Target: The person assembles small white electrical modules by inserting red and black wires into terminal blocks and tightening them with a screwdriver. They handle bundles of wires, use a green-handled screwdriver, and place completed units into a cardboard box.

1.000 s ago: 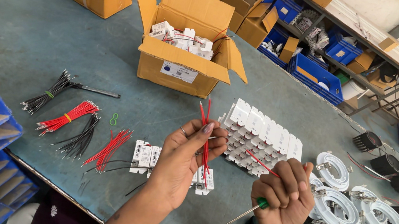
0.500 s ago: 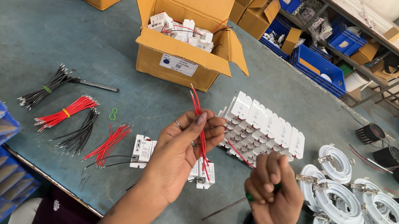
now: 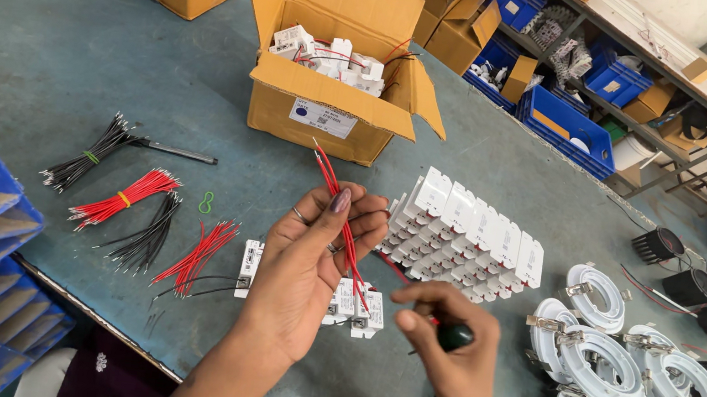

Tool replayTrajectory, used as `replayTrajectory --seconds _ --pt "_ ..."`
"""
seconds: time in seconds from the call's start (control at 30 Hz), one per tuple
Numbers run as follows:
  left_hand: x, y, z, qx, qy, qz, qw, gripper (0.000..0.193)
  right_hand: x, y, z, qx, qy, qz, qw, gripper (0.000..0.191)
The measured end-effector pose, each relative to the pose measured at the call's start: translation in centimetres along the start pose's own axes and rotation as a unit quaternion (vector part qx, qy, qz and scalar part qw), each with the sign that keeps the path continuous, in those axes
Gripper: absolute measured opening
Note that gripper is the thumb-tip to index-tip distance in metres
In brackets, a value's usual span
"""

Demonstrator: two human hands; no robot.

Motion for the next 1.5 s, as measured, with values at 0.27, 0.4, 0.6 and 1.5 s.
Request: replayTrajectory --seconds 0.27,0.4,0.6,1.5 --pt "0.1 -0.9 -0.3 -0.015 0.015 0.004 1.000 0.023 -0.9 2.5 -0.3 0.077 0.056 0.032 0.995 0.010" --pt "-5.0 -3.4 -0.5 -0.042 0.178 -0.022 0.983 0.025 -1.6 1.2 -0.5 0.082 0.121 -0.067 0.987 0.016" --pt "-9.8 -7.6 0.6 -0.113 0.239 -0.034 0.964 0.014 -2.5 1.3 -0.7 0.063 0.180 -0.089 0.978 0.024" --pt "1.9 -9.1 2.7 0.005 0.020 -0.397 0.918 0.029 -1.6 1.5 -0.7 -0.048 -0.081 0.066 0.993 0.013"
Point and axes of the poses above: each hand's wrist, its own z-axis away from the middle knuckle, its own y-axis out of the palm, x = y × z, the point moved 7 cm from there along -z, towards the middle knuckle, and after that the axes turned 8 degrees about -x, right-handed, at the moved point
